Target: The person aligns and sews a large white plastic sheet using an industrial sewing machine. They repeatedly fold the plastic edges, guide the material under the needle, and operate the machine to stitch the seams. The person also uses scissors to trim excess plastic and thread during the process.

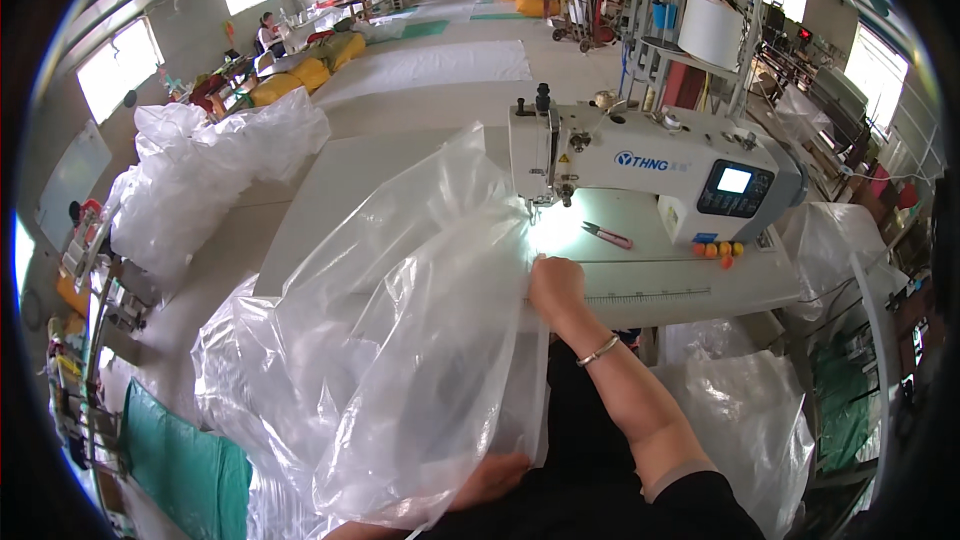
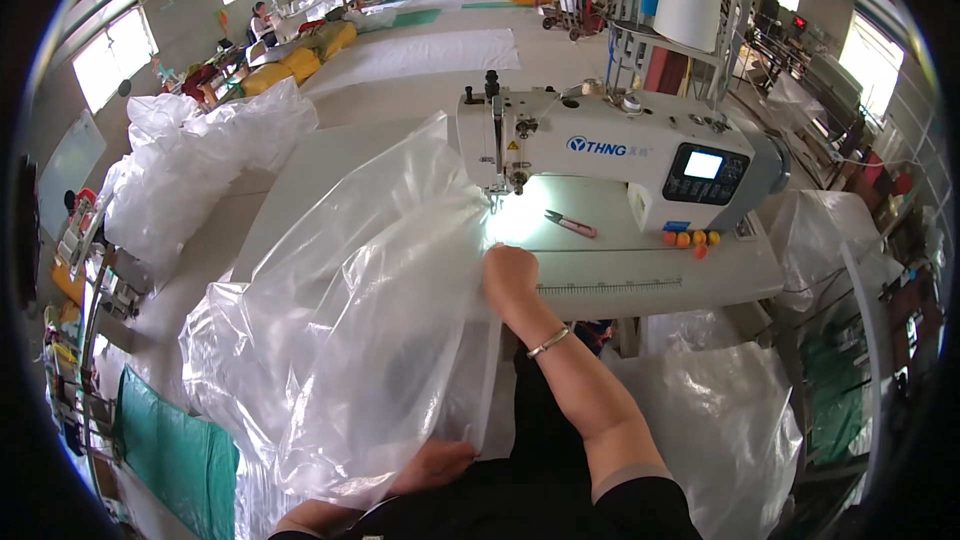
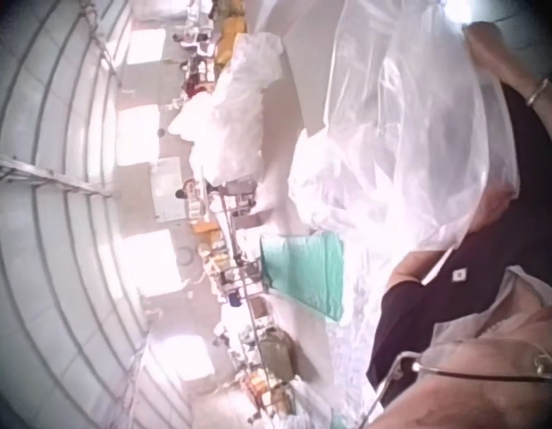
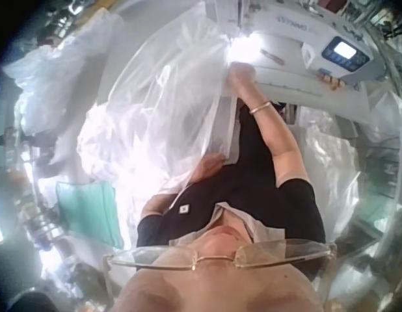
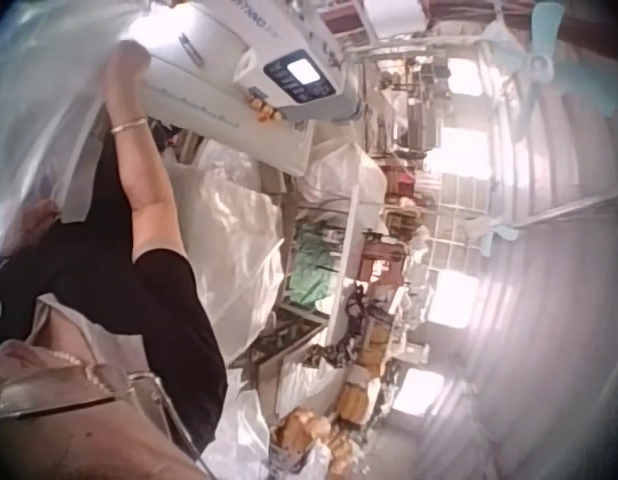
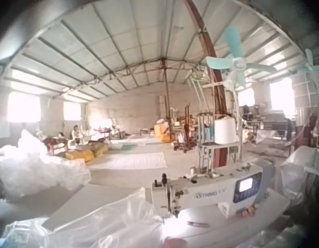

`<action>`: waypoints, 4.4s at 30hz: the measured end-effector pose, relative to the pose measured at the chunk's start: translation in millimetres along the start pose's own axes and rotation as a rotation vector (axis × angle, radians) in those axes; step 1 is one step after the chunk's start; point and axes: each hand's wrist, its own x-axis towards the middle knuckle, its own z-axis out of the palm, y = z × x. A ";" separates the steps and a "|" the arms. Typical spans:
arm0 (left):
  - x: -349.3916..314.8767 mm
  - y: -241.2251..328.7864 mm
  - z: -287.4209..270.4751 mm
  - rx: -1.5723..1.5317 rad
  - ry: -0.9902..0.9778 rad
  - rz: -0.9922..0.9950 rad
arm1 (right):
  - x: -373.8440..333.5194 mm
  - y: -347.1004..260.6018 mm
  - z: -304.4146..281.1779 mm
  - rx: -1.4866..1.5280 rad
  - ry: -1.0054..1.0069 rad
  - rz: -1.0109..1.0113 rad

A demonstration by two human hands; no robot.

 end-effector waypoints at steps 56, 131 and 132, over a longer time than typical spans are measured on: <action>93.4 -242.4 23.7 -0.044 0.430 -0.599 | -94.3 -10.6 13.7 0.941 0.261 0.152; 101.8 -286.1 -9.6 0.100 0.335 -0.490 | -20.4 3.9 7.6 0.479 0.091 -0.007; 98.8 -288.9 -7.2 0.055 0.349 -0.510 | -20.2 4.0 7.8 0.493 0.085 0.000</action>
